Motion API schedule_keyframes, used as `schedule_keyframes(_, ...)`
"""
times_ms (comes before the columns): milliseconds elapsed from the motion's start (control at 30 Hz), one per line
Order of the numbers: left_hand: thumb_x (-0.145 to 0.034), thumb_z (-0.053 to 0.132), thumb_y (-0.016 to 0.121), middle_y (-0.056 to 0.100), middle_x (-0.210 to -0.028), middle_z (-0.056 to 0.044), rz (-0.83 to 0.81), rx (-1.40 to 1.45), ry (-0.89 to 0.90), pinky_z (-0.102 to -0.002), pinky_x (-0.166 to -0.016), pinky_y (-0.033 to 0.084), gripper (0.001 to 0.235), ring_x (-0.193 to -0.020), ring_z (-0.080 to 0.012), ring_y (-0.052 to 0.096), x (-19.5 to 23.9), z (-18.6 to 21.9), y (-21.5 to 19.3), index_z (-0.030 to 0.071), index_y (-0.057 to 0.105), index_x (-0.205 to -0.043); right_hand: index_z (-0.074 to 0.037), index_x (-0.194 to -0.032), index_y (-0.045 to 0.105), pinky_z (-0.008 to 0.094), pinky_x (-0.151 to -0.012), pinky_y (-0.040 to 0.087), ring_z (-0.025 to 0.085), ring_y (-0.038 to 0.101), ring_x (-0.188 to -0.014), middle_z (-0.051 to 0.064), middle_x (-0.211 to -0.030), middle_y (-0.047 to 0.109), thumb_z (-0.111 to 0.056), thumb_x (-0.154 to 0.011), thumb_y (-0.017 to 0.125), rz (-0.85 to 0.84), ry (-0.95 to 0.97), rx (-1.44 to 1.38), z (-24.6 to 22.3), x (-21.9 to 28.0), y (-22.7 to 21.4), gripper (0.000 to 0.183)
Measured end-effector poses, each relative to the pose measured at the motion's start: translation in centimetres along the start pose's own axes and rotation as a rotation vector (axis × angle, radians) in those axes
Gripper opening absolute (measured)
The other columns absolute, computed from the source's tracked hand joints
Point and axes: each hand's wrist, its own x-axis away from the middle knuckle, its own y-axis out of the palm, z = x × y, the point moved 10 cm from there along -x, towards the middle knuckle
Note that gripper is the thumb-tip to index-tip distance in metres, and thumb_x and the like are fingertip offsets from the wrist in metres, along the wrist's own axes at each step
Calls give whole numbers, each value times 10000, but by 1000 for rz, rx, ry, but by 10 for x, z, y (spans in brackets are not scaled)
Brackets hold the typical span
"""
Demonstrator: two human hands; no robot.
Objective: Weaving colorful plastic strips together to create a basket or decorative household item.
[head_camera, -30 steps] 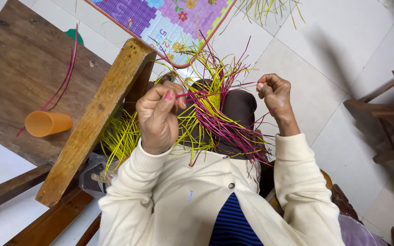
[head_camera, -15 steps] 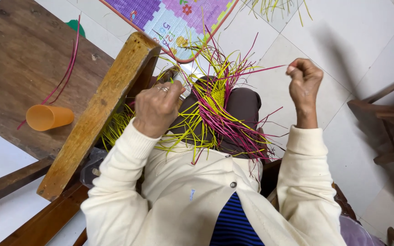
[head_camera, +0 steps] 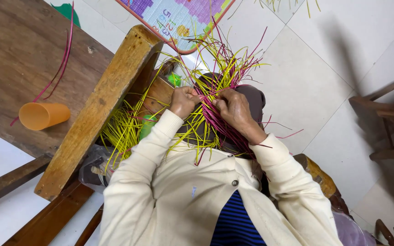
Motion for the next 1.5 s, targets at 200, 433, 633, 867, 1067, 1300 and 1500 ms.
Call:
schedule_keyframes(200,-735,71,798,519,-589,-16,-30,-17,62,-196,-449,345,173,-473,-61,449,-7,14,13,-23,653,-746,-102,-761,677,455,-617,477,403,644,-711,161,-706,644,-209,-823,674,-124,181,14,28,-1,15,124)
schedule_keyframes(433,-739,142,776,537,-507,-6,-70,-110,33,-206,-449,363,128,-448,-78,444,8,65,25,35,710,-760,-97,-726,662,390,-580,479,260,605,-612,121,-600,614,-91,-780,598,-181,216,-166,64,1,43,84)
schedule_keyframes(633,-784,156,678,458,-418,45,-67,-220,27,-196,-383,305,75,-369,-62,406,7,46,31,103,728,-766,-52,-757,646,426,-606,479,289,597,-637,176,-623,607,-38,-784,537,-229,217,-188,73,5,48,113)
schedule_keyframes(867,-858,136,592,604,-658,-232,-76,-439,407,-461,-534,472,141,-671,-445,619,28,98,34,30,624,-770,-11,-798,643,205,-504,379,100,483,-546,29,-592,548,-8,-816,506,-114,430,-651,57,-11,38,138)
schedule_keyframes(1067,-811,180,615,652,-702,-162,-31,-376,260,-431,-599,491,121,-726,-351,656,30,94,29,68,661,-802,-23,-921,666,215,-546,467,126,573,-586,58,-641,572,-88,-866,614,-172,395,-1386,-18,-34,21,100)
schedule_keyframes(1300,-807,216,607,643,-591,-44,-42,-206,36,-300,-561,484,152,-579,-164,610,6,40,33,125,713,-747,-147,-915,706,452,-718,439,322,569,-834,83,-783,627,-248,-812,718,-3,-238,365,18,-30,-5,145)
schedule_keyframes(1500,-826,318,617,613,-530,-21,-29,-255,-45,-299,-551,464,203,-544,-172,598,-14,-17,33,184,711,-705,-172,-837,676,415,-751,377,262,545,-812,30,-757,578,-210,-823,711,59,-260,449,16,-12,-2,53)
